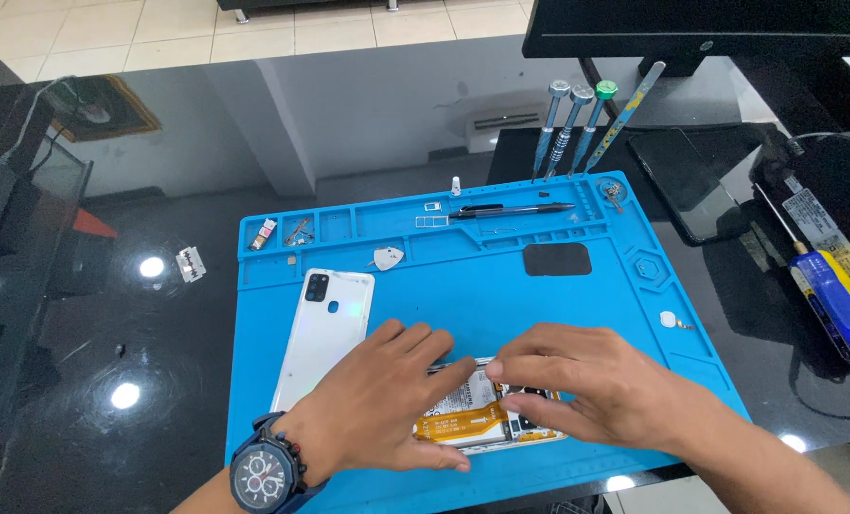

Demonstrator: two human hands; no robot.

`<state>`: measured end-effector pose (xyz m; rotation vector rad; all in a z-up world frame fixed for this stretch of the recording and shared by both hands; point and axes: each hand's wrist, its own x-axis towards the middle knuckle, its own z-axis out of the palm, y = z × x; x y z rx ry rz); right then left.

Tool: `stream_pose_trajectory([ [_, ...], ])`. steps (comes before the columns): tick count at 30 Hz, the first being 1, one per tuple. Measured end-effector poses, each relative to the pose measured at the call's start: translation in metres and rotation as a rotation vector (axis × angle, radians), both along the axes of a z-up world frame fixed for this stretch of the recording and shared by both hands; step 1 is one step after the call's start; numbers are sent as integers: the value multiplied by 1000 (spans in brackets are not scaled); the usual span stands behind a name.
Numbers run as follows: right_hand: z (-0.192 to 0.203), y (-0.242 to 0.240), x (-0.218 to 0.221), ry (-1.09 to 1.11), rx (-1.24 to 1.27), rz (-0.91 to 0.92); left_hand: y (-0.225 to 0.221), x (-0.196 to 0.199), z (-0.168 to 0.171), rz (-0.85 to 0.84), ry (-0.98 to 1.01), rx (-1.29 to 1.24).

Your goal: The person works on a disassembled white smartphone placed on a blue anti-static mat. They use a yellow and blue soldering iron to heat a component near the top of the phone's internal frame. The person then uses a pink plastic spudger and tweezers to carefully pry and lift a small black part from the device's interior.

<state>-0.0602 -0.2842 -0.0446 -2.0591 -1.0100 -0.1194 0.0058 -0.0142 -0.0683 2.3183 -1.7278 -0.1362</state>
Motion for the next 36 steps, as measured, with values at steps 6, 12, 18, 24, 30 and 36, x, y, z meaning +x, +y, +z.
stream_pose_trajectory([
  [6, -5, -7, 0, -99, -80, -69, -1, 1, 1, 17, 48, -15],
  [12, -1, -6, -1, 5, 3, 26, -2, 0, 0, 16, 56, -10],
  [18, -10, -8, -2, -123, -120, -95, -3, -3, 4, -55, 62, -86],
  [24, 6, -4, 1, -58, 15, 28, -7, -12, 16, -160, 44, -98],
  [30, 1, -7, 1, -12, 8, 37, -9, -13, 13, -150, 90, -64],
  [36, 1, -8, 3, -3, -22, 14, -10, -11, 14, -152, 93, -27],
])
